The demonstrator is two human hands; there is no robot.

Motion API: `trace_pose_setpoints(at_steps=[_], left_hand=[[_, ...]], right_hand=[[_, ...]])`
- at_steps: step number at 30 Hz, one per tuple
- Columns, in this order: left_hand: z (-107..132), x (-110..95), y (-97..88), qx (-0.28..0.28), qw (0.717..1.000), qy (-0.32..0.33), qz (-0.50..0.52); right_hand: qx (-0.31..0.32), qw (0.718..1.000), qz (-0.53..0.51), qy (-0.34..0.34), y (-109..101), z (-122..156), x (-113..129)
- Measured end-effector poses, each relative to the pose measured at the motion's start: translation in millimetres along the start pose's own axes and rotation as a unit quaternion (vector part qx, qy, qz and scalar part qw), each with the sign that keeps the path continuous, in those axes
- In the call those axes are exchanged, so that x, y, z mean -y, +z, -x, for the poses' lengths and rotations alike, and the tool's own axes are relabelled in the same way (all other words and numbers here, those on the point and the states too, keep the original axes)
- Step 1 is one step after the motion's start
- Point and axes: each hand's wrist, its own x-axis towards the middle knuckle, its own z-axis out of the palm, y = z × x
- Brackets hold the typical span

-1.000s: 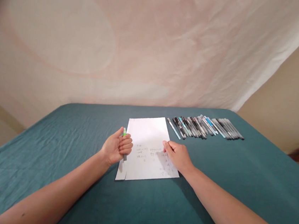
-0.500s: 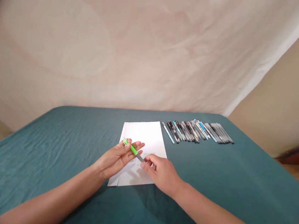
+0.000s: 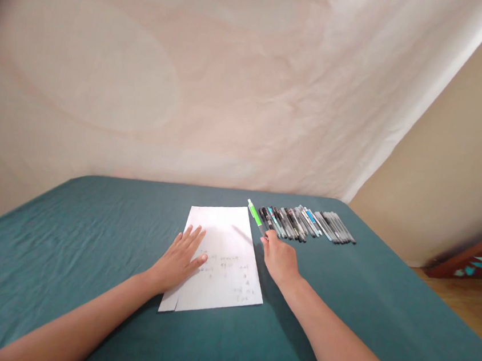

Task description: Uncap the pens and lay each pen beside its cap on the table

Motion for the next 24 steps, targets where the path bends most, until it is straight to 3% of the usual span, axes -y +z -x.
trace_pose_setpoints(at_steps=[7, 13, 19, 24], left_hand=[[4.4, 2.6, 7.6, 0.007, 0.999, 0.018, -0.049], [6.0, 2.1, 5.3, 0.004, 0.999, 0.020, -0.047], [8.0, 0.1, 3.3, -0.004, 0.995, -0.030, -0.093], [9.3, -1.8, 3.5, -0.006, 0.993, -0.048, -0.110]], right_hand=[[0.022, 0.999, 0.027, 0.009, 3.2, 0.7, 5.4], [0.034, 0.999, -0.015, 0.039, 2.6, -3.7, 7.6], [0.046, 0.985, -0.156, 0.064, -5.2, 2.3, 11.1], [0.114, 0.935, -0.329, 0.061, -20.5, 10.5, 11.1]])
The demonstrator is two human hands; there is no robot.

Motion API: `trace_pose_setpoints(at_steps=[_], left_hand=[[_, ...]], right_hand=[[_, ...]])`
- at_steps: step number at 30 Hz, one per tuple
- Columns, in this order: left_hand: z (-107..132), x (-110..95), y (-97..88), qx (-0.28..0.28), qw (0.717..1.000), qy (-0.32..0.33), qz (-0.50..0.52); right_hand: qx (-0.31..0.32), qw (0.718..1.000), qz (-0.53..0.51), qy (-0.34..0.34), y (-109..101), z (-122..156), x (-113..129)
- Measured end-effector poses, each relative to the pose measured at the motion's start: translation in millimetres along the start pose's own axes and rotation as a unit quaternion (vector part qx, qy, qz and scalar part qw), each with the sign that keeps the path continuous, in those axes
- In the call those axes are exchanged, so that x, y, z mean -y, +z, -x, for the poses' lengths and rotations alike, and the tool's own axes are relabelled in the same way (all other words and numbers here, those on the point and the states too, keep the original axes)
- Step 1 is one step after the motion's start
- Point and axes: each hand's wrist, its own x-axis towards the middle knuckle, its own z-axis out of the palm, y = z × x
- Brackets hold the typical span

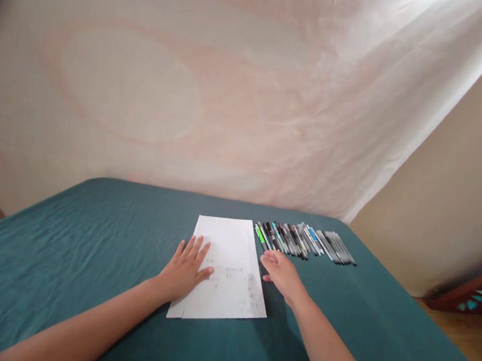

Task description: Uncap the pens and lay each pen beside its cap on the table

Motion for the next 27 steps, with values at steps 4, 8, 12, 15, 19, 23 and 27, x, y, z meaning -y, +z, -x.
trace_pose_setpoints(at_steps=[4, 8, 12, 15, 19, 23, 27], left_hand=[[0.7, 0.2, -0.7, -0.001, 1.000, -0.003, 0.008], [-0.3, 1.4, -1.0, -0.001, 1.000, 0.002, 0.016], [-7.8, 7.6, 2.0, -0.036, 0.999, -0.012, 0.034], [-16.9, 17.2, 7.0, -0.065, 0.995, -0.040, 0.066], [-26.2, 29.1, 14.9, -0.078, 0.991, -0.051, 0.091], [-27.6, 30.4, 16.1, -0.063, 0.994, -0.039, 0.085], [-25.3, 25.4, 11.3, -0.056, 0.996, -0.027, 0.061]], right_hand=[[0.121, 0.943, -0.299, 0.084, -5.3, 1.4, 3.5], [0.118, 0.920, -0.355, 0.121, 8.3, -4.1, 0.6], [0.062, 0.929, -0.352, 0.101, 22.4, -11.1, -3.4], [0.025, 0.922, -0.374, 0.095, 16.4, -16.5, -9.6], [-0.063, 0.897, -0.419, 0.126, -13.2, -27.7, -35.0], [-0.171, 0.856, -0.457, 0.168, -46.2, -40.9, -71.5], [-0.215, 0.829, -0.469, 0.215, -62.6, -48.7, -97.3]])
